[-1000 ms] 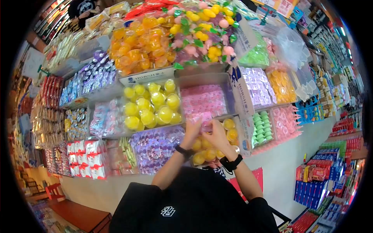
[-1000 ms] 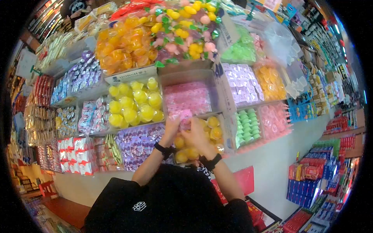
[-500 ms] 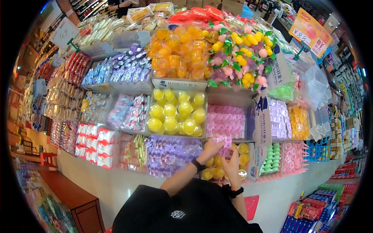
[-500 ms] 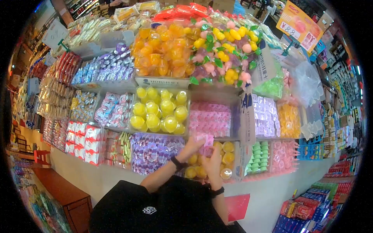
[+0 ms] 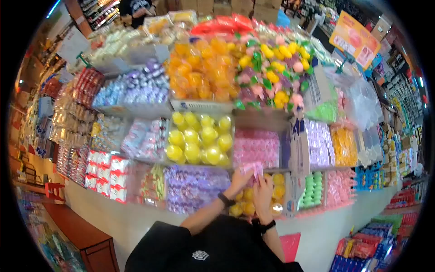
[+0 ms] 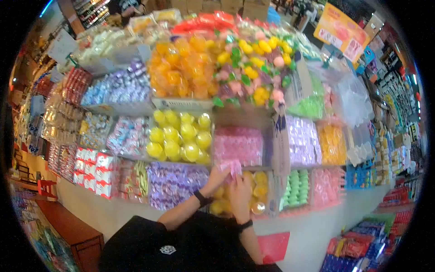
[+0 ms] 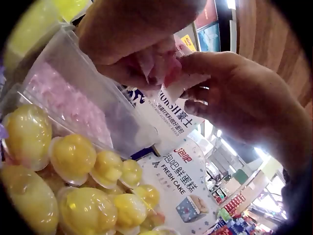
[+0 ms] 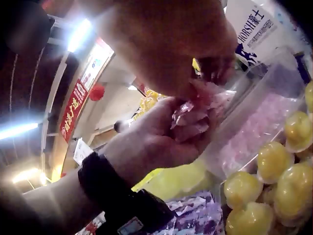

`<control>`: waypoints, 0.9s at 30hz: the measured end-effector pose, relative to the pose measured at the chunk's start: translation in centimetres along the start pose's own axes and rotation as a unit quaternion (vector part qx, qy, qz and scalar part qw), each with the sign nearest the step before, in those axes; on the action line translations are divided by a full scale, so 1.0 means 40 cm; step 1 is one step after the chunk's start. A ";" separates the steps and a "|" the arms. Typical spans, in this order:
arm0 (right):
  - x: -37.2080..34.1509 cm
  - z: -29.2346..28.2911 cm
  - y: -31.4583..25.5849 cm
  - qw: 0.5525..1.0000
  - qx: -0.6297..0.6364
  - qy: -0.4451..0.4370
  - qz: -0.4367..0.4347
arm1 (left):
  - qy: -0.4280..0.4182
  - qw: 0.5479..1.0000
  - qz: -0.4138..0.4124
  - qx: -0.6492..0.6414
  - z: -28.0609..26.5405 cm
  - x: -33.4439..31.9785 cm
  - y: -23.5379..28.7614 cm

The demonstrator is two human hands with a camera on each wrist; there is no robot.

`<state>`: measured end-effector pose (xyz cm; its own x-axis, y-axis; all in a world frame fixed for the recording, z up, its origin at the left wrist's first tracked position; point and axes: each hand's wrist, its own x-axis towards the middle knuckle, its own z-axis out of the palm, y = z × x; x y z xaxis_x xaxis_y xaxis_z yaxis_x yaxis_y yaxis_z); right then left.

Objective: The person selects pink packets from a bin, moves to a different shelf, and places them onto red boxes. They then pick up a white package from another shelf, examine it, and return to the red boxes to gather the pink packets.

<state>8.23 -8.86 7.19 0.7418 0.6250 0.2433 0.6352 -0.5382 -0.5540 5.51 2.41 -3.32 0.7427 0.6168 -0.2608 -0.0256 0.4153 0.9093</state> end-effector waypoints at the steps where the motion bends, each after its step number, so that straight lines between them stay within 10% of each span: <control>1: -0.009 0.003 0.012 0.999 0.020 -0.016 0.026 | -0.001 0.999 -0.018 0.032 -0.001 -0.004 -0.035; 10: 0.085 -0.026 0.024 0.990 0.128 -0.048 -0.013 | -0.010 0.984 -0.032 -0.172 0.042 -0.032 0.090; 17: 0.326 -0.021 0.132 0.996 -0.024 0.066 -0.049 | 0.010 0.989 -0.056 -0.138 0.042 -0.021 0.077; 27: 0.550 0.123 0.339 0.962 -0.266 -0.043 0.048 | 0.018 0.979 -0.105 -0.173 0.043 -0.022 0.087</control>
<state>32.12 0.37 1.12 0.7961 0.5905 0.1324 0.6024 -0.7942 -0.0796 5.94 2.16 0.61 0.7314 0.5144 -0.4477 -0.1044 0.7332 0.6719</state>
